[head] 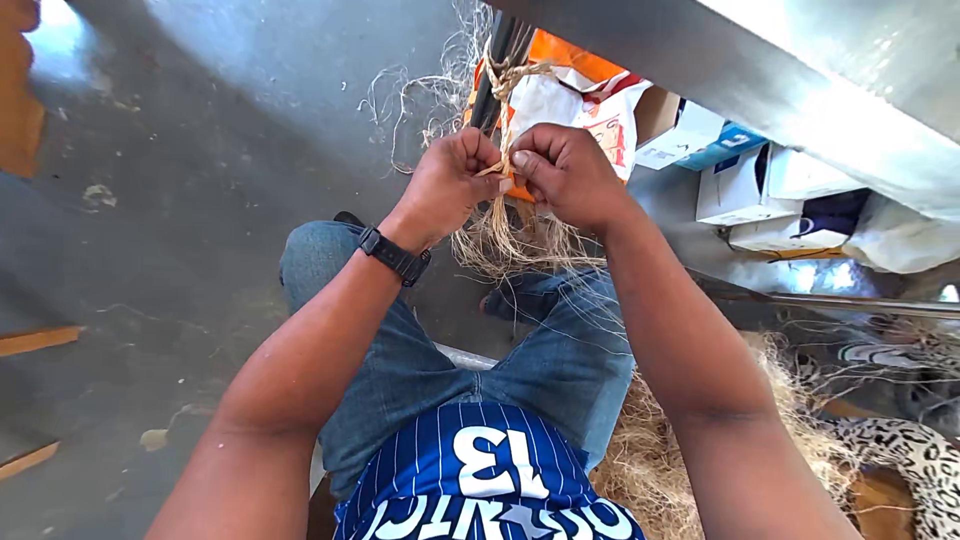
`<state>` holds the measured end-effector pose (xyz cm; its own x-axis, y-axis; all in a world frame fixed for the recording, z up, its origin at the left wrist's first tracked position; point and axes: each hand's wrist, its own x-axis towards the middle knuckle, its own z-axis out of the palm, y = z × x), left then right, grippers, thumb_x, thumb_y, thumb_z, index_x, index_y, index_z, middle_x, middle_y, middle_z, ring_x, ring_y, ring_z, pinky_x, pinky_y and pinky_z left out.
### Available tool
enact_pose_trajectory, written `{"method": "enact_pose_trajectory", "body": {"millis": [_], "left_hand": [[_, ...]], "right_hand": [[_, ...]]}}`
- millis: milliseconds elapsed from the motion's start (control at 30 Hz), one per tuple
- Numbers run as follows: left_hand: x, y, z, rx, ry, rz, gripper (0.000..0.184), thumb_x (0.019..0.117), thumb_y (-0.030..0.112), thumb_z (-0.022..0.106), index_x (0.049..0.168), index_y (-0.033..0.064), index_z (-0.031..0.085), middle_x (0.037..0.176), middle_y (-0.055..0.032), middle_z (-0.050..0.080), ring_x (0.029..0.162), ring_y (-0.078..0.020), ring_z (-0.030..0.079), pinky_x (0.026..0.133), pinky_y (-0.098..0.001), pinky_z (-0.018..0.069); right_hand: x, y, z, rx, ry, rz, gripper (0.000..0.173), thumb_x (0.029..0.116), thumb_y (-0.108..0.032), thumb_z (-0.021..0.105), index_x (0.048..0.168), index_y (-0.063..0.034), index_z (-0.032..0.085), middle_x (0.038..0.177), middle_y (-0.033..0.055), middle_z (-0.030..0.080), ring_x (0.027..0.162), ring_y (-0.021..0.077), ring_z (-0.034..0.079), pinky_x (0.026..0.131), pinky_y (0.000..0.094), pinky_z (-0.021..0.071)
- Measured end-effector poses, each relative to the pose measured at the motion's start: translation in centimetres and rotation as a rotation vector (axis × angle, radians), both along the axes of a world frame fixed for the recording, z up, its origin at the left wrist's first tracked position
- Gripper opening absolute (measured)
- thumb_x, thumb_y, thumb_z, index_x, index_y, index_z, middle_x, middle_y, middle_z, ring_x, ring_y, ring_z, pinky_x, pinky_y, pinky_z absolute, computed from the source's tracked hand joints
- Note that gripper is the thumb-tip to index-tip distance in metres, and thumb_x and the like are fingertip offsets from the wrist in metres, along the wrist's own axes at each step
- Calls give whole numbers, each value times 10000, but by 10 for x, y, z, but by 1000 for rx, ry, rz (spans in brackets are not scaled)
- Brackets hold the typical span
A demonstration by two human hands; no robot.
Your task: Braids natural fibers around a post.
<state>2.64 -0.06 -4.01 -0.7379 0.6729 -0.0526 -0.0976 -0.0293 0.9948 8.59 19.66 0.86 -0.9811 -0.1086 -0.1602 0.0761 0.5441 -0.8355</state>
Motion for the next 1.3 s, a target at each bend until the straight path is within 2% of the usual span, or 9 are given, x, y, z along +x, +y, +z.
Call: {"method": "enact_pose_trajectory", "body": {"millis": [133, 267, 433, 533, 633, 800, 933, 1100, 1300], "left_hand": [[4, -1, 3, 15, -3, 28, 199, 904, 22, 742, 1045, 38, 604, 884, -33, 670, 712, -76, 618, 615, -216, 514], [7, 2, 2, 15, -28, 57, 190, 906, 40, 742, 1031, 44, 599, 866, -32, 664, 677, -76, 595, 583, -215, 489], [11, 2, 3, 99, -130, 47, 138, 939, 52, 712, 1024, 57, 604, 830, -15, 655, 592, -50, 524, 483, -183, 385], [11, 2, 1, 181, -243, 29, 19, 1017, 87, 611, 1024, 69, 607, 806, -6, 638, 545, -39, 464, 462, -176, 350], [11, 3, 0, 173, -260, 44, 69, 1046, 106, 554, 1003, 81, 602, 767, 9, 607, 525, -40, 444, 459, -180, 352], [14, 8, -3, 103, -99, 128, 52, 1023, 89, 590, 1021, 49, 623, 760, -2, 623, 590, -67, 535, 503, -201, 420], [14, 9, -8, 146, -113, 155, 52, 1016, 84, 603, 1004, 47, 636, 719, 10, 572, 541, -58, 462, 475, -196, 371], [16, 10, -11, 153, -134, 202, 57, 1005, 80, 620, 975, 52, 659, 715, 14, 580, 526, -51, 448, 464, -192, 358], [10, 3, -6, 145, -289, 58, 126, 1064, 157, 549, 977, 93, 613, 671, 36, 494, 497, -47, 395, 428, -180, 306]], "right_hand": [[-6, -5, 5, 34, 16, 19, 205, 1069, -208, 540, 1013, -58, 669, 728, -31, 554, 616, 36, 501, 589, 207, 432], [-10, -7, 3, -22, 50, -29, 150, 1032, -182, 610, 1014, -51, 681, 772, -17, 619, 655, 33, 553, 631, 205, 475], [-7, -8, -9, -268, 35, -127, 78, 1006, -105, 631, 972, -39, 656, 710, -29, 569, 571, 29, 476, 521, 186, 392], [-6, -10, -13, -321, 49, -145, 59, 1000, -83, 629, 962, -41, 644, 712, -30, 564, 567, 29, 469, 522, 183, 396], [-6, -11, -14, -352, 53, -161, 66, 998, -76, 632, 938, -47, 632, 702, -31, 559, 562, 28, 463, 518, 184, 391], [-5, -13, -17, -352, 77, -176, 81, 995, -74, 631, 917, -51, 630, 694, -36, 548, 568, 29, 465, 531, 191, 400], [-6, -15, -19, -346, 90, -189, 82, 990, -68, 638, 911, -45, 632, 694, -26, 556, 582, 38, 483, 550, 194, 417], [-6, -17, -19, -334, 99, -190, 83, 990, -69, 638, 912, -39, 639, 708, -18, 569, 607, 45, 507, 579, 205, 442], [-6, -14, -19, -252, 99, -169, 88, 987, -93, 660, 919, -38, 647, 712, -16, 578, 598, 38, 504, 568, 196, 431]]}}
